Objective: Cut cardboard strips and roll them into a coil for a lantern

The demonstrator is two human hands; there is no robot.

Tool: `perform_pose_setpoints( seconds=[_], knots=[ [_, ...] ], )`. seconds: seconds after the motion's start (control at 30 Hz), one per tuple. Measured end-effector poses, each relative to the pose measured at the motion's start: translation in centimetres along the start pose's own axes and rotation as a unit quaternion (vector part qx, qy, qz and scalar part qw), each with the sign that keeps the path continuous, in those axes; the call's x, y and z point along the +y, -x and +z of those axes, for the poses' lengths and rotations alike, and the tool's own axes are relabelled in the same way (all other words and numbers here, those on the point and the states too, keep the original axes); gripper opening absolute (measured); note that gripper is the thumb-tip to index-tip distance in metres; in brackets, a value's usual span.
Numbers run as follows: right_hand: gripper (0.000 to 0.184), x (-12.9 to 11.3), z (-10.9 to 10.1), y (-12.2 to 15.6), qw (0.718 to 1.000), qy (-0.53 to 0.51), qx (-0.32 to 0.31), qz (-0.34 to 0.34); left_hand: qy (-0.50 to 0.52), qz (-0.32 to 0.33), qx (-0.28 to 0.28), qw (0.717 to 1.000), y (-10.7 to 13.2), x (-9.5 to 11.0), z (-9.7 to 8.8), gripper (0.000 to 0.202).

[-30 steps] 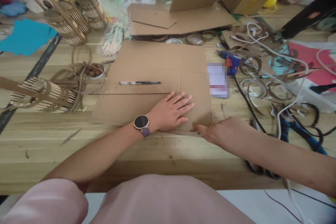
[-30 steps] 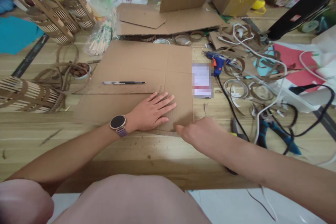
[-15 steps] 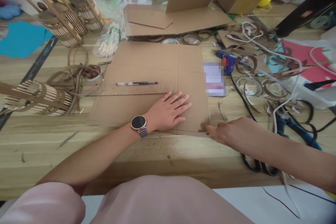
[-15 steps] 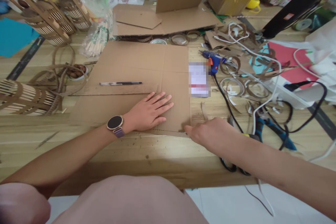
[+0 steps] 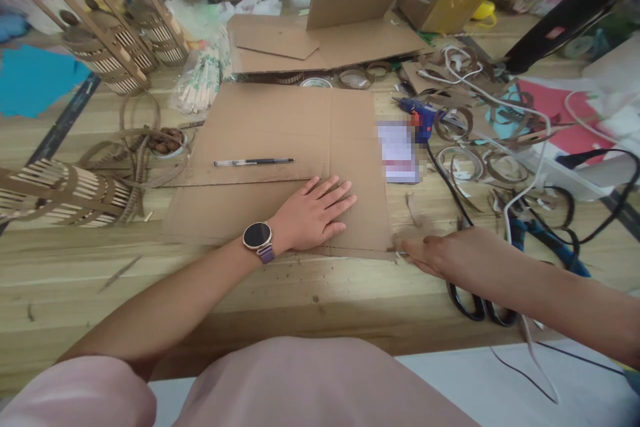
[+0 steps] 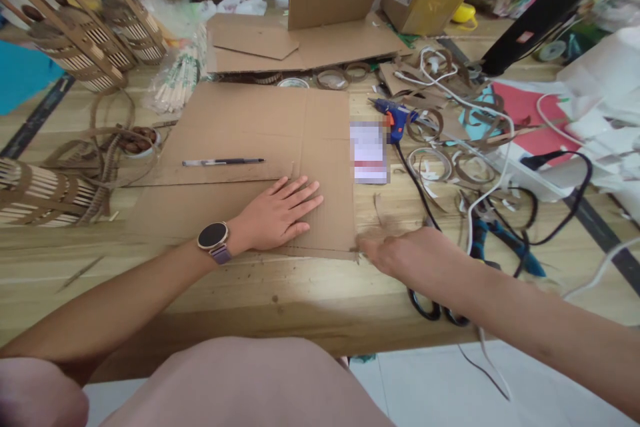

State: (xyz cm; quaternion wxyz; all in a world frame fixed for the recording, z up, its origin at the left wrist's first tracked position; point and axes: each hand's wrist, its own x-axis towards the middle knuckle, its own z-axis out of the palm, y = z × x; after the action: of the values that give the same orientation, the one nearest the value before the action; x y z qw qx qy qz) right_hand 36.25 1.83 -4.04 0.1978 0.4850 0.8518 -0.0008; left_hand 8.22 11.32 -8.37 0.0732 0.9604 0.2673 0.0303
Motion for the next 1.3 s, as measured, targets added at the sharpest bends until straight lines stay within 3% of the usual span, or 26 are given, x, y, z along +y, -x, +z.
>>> perform_pose_setpoints(
  seconds=[0.13,0.43,0.8,0.97,1.07,1.2,1.3],
  knots=[
    [0.020,0.0,-0.4,0.2,0.998,0.049,-0.033,-0.022,0.001,0.000,-0.007,1.000,0.0,0.0,-0.1,0.056],
    [0.023,0.3,-2.5,-0.1,0.994,-0.025,-0.109,-0.002,-0.002,0.000,0.000,1.000,0.0,0.1,0.0,0.056],
    [0.024,0.5,-2.1,0.1,0.995,-0.012,-0.103,-0.014,0.002,-0.001,0.009,1.000,0.0,0.1,0.1,0.055],
    [0.021,0.5,-3.0,0.5,0.998,0.024,-0.056,0.010,0.033,-0.005,0.002,0.999,-0.1,0.1,-0.1,0.054],
    [0.020,-0.8,-4.6,-0.5,0.998,0.030,-0.054,0.019,0.080,-0.014,0.009,0.997,-0.2,-0.2,-0.4,0.051],
    [0.024,-4.3,-6.8,-3.5,0.996,0.004,-0.083,-0.042,0.170,-0.034,0.037,0.984,-0.1,-0.9,-0.8,0.049],
    [0.030,-6.6,-7.5,-5.8,0.996,-0.011,-0.069,-0.058,0.228,-0.035,0.068,0.971,0.1,-1.3,-0.9,0.048]
  ],
)
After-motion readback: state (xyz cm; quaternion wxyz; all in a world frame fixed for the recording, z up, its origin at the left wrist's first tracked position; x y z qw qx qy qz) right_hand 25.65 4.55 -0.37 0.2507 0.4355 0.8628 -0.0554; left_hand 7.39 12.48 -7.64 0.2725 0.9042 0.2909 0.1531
